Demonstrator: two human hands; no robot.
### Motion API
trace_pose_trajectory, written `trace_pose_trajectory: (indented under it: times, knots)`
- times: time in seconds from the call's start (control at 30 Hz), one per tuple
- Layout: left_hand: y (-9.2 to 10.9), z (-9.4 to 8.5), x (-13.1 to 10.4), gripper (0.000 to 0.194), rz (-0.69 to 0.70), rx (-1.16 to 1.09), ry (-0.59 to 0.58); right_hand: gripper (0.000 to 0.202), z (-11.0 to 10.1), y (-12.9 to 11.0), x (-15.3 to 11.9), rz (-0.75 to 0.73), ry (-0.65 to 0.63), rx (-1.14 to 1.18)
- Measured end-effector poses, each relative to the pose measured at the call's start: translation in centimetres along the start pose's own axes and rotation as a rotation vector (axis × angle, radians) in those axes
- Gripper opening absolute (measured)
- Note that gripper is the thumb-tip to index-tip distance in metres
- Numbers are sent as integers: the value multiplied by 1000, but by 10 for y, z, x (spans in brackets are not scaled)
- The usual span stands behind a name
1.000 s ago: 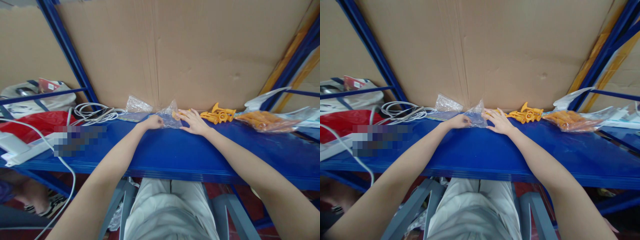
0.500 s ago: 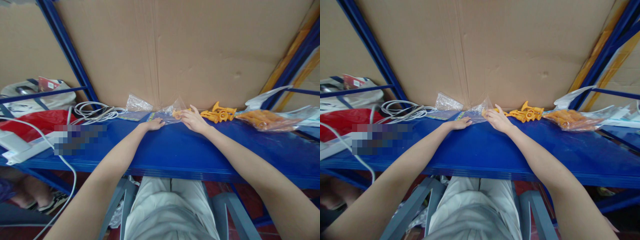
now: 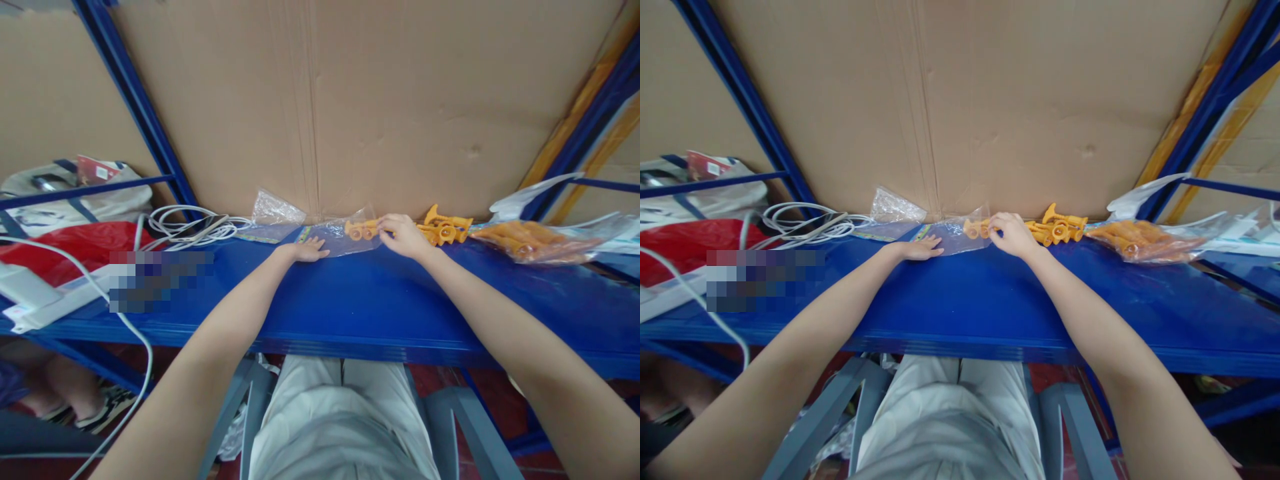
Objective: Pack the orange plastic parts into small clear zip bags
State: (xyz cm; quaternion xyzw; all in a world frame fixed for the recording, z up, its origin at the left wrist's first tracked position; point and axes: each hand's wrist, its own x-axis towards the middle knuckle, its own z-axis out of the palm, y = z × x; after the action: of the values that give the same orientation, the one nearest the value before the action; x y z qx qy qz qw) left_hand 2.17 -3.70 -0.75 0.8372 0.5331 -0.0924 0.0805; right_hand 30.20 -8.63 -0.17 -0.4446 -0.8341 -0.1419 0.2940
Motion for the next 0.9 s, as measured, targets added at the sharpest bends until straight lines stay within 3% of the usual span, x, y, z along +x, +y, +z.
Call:
trace_pose_trajectory:
  times: [0.13,0.23,0.37,0.53,0.7,0.9]
  knots:
    - [-2,-1,0,77,14,-14,12,39,5,25,11,246,42,-38]
    - [-3,-2,0,73,-8,-24,41,44,16,39,21,373,-143,-133]
    - [-1,-4,-4,66,-37,-52,125,51,32,44,33,313,-366,-227]
    - [4,-7,-11,54,-106,-18,200,57,43,32,48,343,-376,-187]
    - [11,-9,-16,49,-146,35,211,58,49,23,60,260,-375,-176]
    - [14,-8,-18,52,-146,36,200,47,55,7,65,229,-457,-150]
